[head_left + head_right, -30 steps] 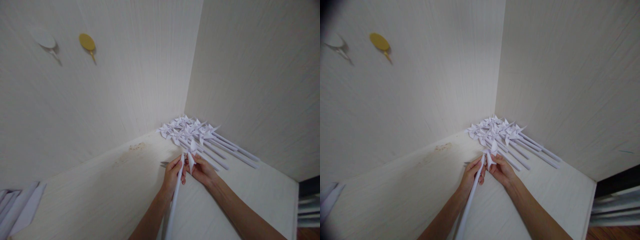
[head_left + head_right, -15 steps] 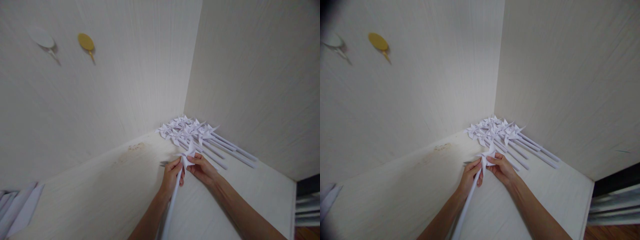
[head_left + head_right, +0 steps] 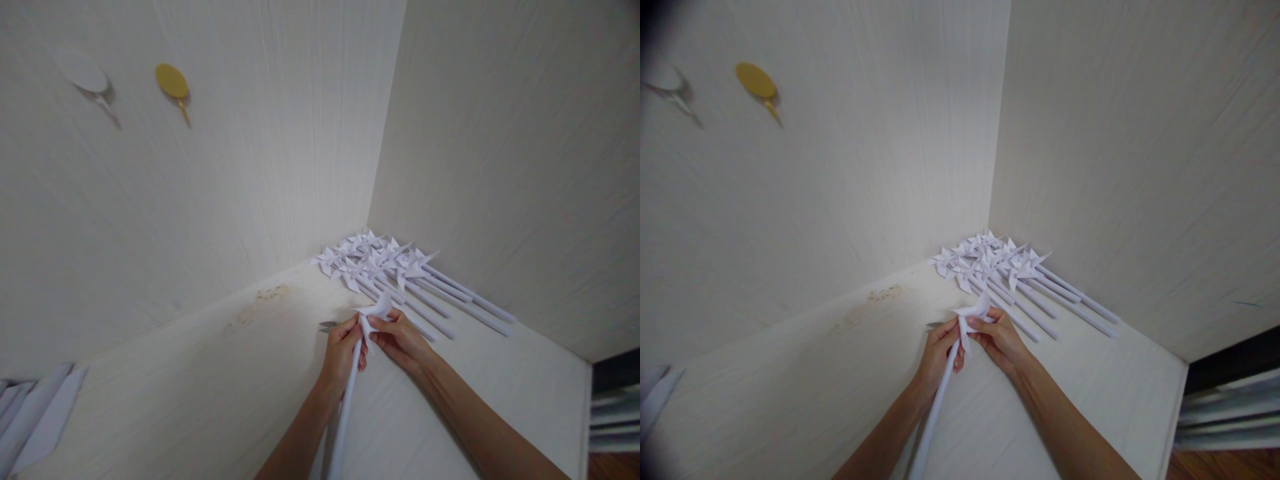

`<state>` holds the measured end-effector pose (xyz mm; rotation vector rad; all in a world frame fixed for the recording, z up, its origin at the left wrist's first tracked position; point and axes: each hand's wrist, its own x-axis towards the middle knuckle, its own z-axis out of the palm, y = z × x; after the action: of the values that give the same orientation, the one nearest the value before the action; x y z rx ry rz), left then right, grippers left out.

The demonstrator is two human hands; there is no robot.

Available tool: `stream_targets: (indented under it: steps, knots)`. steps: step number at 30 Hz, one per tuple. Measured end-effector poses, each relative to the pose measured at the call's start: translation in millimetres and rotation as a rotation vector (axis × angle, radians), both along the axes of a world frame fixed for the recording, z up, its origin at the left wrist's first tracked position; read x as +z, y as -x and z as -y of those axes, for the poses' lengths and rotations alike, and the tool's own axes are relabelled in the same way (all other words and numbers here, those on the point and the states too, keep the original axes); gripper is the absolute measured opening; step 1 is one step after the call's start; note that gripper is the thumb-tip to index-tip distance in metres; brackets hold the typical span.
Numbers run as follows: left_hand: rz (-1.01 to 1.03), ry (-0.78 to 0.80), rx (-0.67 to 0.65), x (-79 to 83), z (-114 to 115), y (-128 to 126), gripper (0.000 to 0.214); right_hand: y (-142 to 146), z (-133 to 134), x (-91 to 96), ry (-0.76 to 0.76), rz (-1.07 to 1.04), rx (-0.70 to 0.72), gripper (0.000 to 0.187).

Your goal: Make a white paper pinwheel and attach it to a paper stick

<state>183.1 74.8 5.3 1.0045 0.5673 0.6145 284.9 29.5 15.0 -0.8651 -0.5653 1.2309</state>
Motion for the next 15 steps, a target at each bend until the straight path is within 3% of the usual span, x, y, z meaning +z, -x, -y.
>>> stream_targets:
  steps: [9, 15]
  knots:
    - [0.048, 0.014, -0.025, -0.8, 3.0, -1.0, 0.028, -1.9, -3.5, -2.1, -0.004, -0.038, -0.042, 0.010]
    - [0.108, 0.077, 0.011, 4.4, 1.1, -0.2, 0.028, 3.1, -4.5, 0.6, -0.061, -0.047, -0.082, 0.023]
